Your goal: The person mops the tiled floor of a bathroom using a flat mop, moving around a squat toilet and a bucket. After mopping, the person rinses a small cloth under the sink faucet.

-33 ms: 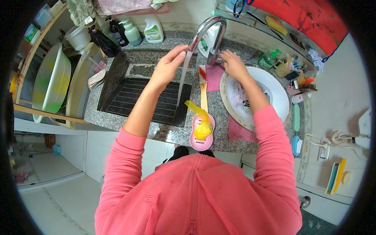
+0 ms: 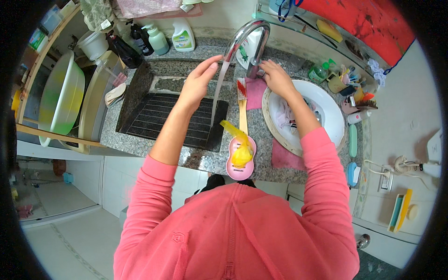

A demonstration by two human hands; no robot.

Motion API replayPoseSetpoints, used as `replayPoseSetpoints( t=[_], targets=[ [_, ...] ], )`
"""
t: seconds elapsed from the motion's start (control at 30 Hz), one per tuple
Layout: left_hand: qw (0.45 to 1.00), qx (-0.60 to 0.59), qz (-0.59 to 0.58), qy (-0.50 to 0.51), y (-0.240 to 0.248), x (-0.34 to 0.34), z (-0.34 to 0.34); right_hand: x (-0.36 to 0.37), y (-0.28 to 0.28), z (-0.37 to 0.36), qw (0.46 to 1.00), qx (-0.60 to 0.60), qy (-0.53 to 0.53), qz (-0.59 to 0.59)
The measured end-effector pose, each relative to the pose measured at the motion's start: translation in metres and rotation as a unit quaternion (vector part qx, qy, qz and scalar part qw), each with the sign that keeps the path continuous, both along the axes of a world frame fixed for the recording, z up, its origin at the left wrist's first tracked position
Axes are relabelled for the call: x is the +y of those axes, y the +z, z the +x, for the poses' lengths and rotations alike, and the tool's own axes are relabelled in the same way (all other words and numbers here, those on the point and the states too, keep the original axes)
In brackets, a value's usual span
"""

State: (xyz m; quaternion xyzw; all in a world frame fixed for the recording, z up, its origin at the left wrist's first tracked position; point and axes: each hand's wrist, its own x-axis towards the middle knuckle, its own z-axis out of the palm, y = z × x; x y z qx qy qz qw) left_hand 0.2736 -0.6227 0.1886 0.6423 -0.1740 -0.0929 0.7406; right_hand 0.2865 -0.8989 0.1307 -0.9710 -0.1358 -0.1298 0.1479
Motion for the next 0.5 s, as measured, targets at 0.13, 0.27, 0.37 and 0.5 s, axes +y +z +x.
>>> replayPoseSetpoints(
  t=[0.13,0.27,0.37,0.5],
  targets=[
    [0.882,0.288,-0.319,0.191,-0.112,0.009,0.002,0.040,0.017,-0.022,0.985,0.012,0.008,0.172],
    [0.760,0.518,-0.323,0.222,-0.237,0.000,-0.024,0.071,0.018,-0.047,0.957,0.014,0.021,0.288],
    [0.705,0.567,-0.321,0.279,-0.250,-0.025,-0.022,0.079,0.013,-0.064,0.949,0.037,0.004,0.315],
    [0.693,0.541,-0.356,0.317,-0.243,-0.032,0.007,0.085,0.013,-0.077,0.937,0.065,-0.005,0.342]
  ],
)
